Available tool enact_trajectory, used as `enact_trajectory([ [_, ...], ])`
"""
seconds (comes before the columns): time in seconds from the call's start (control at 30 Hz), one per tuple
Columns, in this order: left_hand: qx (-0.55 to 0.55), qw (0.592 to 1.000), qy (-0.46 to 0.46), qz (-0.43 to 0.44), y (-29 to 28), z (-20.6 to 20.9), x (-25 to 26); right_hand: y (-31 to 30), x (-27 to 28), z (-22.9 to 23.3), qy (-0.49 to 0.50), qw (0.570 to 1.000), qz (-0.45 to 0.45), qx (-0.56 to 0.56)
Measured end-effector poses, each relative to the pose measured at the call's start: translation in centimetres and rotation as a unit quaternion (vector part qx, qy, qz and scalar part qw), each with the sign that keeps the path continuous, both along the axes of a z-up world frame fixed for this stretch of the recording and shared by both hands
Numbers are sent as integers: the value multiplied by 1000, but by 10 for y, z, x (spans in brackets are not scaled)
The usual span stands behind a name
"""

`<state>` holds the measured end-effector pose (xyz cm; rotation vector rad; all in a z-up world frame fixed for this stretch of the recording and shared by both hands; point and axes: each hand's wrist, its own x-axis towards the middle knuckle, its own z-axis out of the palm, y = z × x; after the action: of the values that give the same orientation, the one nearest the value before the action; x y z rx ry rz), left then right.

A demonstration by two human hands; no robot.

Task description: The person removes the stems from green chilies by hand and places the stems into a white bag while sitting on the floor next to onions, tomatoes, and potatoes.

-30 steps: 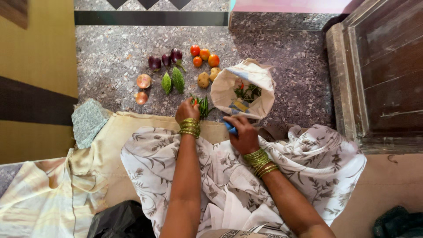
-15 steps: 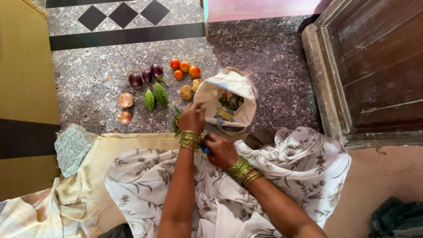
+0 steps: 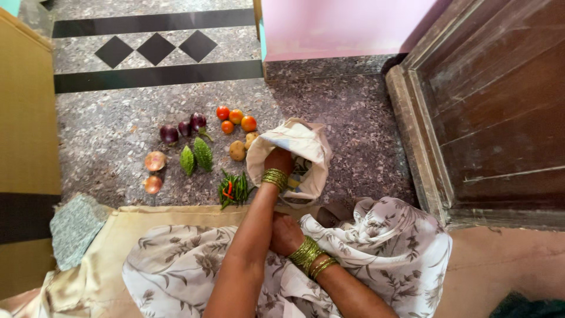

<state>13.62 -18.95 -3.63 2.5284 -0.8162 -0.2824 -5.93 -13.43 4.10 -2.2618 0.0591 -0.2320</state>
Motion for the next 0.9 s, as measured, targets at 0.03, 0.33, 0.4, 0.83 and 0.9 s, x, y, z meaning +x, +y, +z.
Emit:
enact_trajectory([
  [0.03, -8, 1000, -2, -1, 6, 3, -2, 1, 1, 0, -1, 1000, 5, 2],
  [0.33, -386, 909, 158, 23, 166, 124, -67, 5, 2, 28, -19, 996, 44, -77],
  [0.4, -390, 913, 93, 79, 244, 135, -85, 7, 0, 37, 26, 997, 36, -64],
  [0.83, -471, 560, -5, 682, 622, 86, -223, 14, -14, 51, 12, 996, 49, -67],
  [0.9, -468, 556, 22, 687, 603, 92, -221, 14, -16, 52, 1, 995, 58, -75],
])
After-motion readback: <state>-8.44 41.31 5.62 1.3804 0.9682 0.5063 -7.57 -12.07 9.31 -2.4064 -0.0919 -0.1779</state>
